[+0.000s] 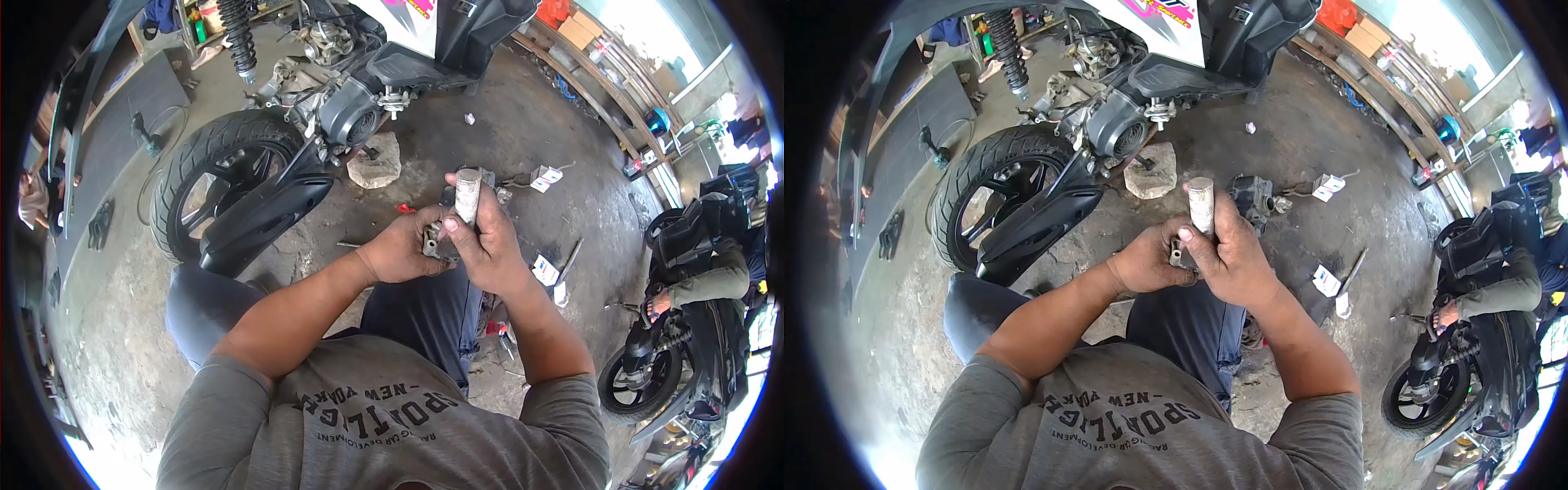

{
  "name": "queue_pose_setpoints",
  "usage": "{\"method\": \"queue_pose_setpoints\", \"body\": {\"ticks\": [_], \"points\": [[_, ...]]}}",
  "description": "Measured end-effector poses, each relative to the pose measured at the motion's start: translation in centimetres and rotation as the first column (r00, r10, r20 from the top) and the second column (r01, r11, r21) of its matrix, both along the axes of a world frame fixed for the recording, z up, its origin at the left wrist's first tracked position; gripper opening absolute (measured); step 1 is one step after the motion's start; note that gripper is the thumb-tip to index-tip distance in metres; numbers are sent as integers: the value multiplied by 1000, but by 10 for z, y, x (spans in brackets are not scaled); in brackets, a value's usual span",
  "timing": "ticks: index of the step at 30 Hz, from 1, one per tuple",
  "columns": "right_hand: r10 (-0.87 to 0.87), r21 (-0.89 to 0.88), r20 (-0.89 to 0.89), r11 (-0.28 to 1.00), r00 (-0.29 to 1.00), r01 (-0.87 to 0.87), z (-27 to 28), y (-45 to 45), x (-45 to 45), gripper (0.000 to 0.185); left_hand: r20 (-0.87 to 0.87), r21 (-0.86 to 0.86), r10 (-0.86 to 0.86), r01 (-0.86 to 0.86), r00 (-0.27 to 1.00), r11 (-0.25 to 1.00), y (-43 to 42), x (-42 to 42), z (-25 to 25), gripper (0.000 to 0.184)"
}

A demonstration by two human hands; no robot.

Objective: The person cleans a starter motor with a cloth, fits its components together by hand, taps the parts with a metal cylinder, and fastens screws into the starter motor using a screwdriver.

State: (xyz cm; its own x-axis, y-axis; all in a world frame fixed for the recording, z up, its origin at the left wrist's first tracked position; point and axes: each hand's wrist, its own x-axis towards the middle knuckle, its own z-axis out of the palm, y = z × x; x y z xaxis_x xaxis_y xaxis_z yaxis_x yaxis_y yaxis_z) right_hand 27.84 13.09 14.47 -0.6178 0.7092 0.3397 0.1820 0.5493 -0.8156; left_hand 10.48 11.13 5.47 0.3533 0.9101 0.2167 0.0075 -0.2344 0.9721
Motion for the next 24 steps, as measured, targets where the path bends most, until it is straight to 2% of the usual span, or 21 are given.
{"method": "queue_pose_setpoints", "body": {"ticks": [5, 10, 15, 20, 24], "points": [[-31, -21, -11, 999, 999, 30, 1, -2, -1, 49, -15, 8, -25, 25, 1000, 1000, 3, 1, -2, 71], [-13, 61, 53, 998, 999, 10, 0, 2, -1, 49, -31, 62, -30, 31, 999, 998, 4, 2, 4, 70], [-13, 172, 108, 985, 994, -6, -3, 3, 0, 49, 8, 4, -63, 63, 998, 998, 4, 3, 1, 67], [9, 151, 67, 988, 998, -19, 2, 6, 1, 48, 78, 91, 2, -9, 997, 996, 3, 7, -8, 65], [-99, 3, 81, 995, 992, 99, 1, -4, 10, 49, 35, 154, 33, -38, 999, 987, -1, 9, -9, 65]]}}
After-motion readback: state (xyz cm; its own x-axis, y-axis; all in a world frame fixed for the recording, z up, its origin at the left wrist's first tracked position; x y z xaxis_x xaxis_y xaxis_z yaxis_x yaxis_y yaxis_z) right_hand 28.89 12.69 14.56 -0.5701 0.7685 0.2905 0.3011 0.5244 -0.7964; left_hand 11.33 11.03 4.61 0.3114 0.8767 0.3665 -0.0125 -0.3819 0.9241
